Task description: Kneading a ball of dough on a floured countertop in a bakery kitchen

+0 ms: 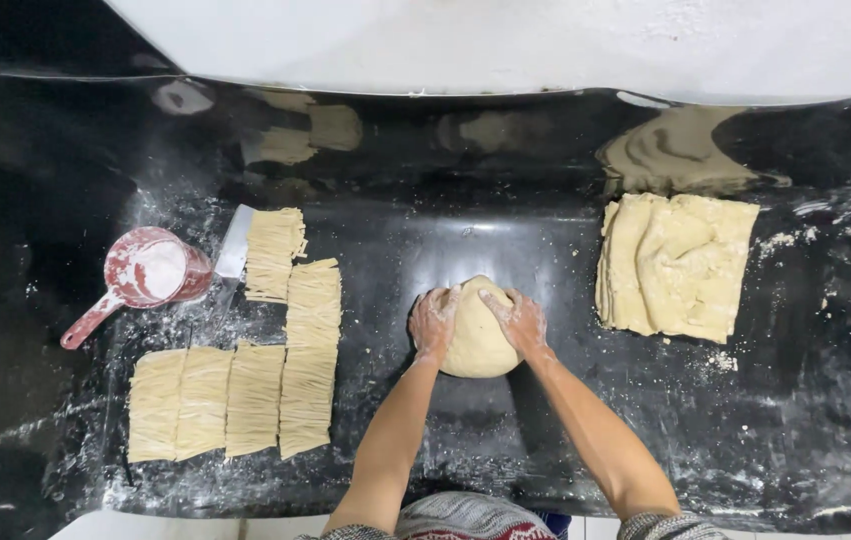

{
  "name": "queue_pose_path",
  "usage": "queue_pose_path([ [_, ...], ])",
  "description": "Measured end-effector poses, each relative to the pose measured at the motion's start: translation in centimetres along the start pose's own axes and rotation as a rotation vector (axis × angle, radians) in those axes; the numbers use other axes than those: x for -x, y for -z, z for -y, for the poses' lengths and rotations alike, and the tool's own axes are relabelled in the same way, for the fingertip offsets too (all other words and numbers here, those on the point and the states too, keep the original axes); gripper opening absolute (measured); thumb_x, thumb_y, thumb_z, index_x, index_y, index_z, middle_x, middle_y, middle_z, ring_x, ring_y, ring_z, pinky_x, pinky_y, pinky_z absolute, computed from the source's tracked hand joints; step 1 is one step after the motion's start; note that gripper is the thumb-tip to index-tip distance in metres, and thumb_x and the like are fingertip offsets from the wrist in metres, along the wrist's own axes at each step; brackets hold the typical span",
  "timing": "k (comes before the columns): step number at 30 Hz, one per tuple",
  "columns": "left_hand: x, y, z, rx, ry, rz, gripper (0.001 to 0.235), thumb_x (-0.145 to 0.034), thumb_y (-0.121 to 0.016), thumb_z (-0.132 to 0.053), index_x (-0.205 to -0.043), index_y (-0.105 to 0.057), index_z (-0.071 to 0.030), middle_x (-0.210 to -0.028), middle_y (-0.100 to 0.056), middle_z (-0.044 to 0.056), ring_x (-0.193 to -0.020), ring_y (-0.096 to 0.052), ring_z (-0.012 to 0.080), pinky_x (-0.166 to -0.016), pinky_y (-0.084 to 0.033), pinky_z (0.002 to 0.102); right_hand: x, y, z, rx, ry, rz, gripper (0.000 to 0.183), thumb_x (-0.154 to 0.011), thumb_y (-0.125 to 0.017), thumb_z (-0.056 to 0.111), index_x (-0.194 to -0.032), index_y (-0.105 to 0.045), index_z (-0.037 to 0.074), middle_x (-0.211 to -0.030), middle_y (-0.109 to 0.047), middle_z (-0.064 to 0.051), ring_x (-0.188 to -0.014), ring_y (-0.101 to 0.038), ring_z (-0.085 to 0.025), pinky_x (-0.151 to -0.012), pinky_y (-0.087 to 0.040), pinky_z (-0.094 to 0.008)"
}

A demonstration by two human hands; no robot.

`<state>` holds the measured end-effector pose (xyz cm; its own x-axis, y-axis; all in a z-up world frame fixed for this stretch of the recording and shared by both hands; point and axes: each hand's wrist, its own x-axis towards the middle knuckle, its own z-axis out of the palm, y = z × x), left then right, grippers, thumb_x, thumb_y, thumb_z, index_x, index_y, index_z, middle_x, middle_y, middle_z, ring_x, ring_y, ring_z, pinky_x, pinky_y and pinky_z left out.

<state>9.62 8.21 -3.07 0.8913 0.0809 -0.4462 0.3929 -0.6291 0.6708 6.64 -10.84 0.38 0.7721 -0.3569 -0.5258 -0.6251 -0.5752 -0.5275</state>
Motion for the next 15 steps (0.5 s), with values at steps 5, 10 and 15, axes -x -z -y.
queue_pose_path([
  [5,0.6,-1.2,0.6,0.047,-0.147,-0.165,0.04,-0.099,-0.053,-0.061,-0.115,-0.069,-0.028,-0.111,-0.069,0.006,-0.114,-0.066,0.0313,-0.101,-0.049,0.048,1.9,0.0,-0.2,-0.065,-0.047,-0.078,0.062,-0.082,-0.058,0.086,-0.109,-0.075,0.032,-0.111,-0.075,-0.008,-0.115,-0.067,-0.036,-0.098,-0.054,-0.046],
  [10,5.0,-0.4,1.2,-0.119,-0.361,-0.376,0.036,-0.101,-0.051,-0.052,-0.125,-0.063,-0.028,-0.128,-0.06,0.001,-0.12,-0.057,0.0261,-0.103,-0.042,0.046,6.5,-1.6,-1.3,-0.109,-0.011,-0.178,0.072,-0.09,-0.053,0.082,-0.125,-0.069,0.021,-0.122,-0.071,-0.019,-0.12,-0.064,-0.04,-0.105,-0.049,-0.051],
  [15,14.8,0.9,2.6,-0.045,-0.797,-0.019,0.111,-0.075,-0.08,-0.059,-0.158,-0.03,-0.003,-0.163,-0.015,0.037,-0.151,-0.01,0.0556,-0.116,-0.013,0.072,15.8,-1.0,0.5,-0.294,0.149,-0.123,0.089,-0.096,-0.046,0.072,-0.149,-0.042,0.001,-0.142,-0.051,-0.036,-0.141,-0.043,-0.048,-0.122,-0.025,-0.057],
])
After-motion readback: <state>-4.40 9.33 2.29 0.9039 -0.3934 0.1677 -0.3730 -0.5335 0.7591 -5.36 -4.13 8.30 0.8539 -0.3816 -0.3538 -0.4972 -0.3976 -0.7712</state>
